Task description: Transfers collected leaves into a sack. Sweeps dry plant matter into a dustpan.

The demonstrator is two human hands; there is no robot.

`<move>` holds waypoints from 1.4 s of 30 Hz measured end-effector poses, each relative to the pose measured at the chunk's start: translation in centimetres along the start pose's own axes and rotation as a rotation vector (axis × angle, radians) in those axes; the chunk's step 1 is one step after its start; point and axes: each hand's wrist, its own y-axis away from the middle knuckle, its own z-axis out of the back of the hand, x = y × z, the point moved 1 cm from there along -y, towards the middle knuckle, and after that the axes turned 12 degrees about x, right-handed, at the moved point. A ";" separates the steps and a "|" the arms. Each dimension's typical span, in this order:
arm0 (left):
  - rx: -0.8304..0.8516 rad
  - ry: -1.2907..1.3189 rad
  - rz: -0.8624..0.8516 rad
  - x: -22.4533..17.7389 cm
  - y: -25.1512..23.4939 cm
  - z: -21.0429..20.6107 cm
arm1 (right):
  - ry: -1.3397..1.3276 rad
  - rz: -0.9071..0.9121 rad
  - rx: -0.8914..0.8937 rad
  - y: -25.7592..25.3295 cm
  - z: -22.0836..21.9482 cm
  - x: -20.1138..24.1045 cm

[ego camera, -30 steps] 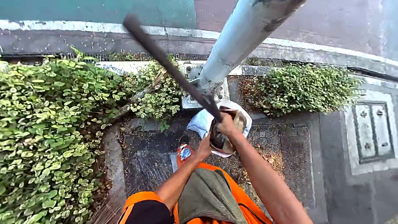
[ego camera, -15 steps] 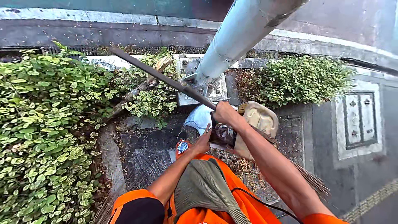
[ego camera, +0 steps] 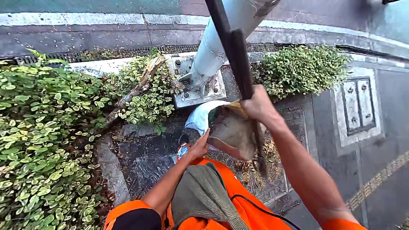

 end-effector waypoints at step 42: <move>0.239 -0.923 0.149 -7.6 -7.6 -15.3 | -1.105 0.790 -1.336 37.3 -9.6 -42.7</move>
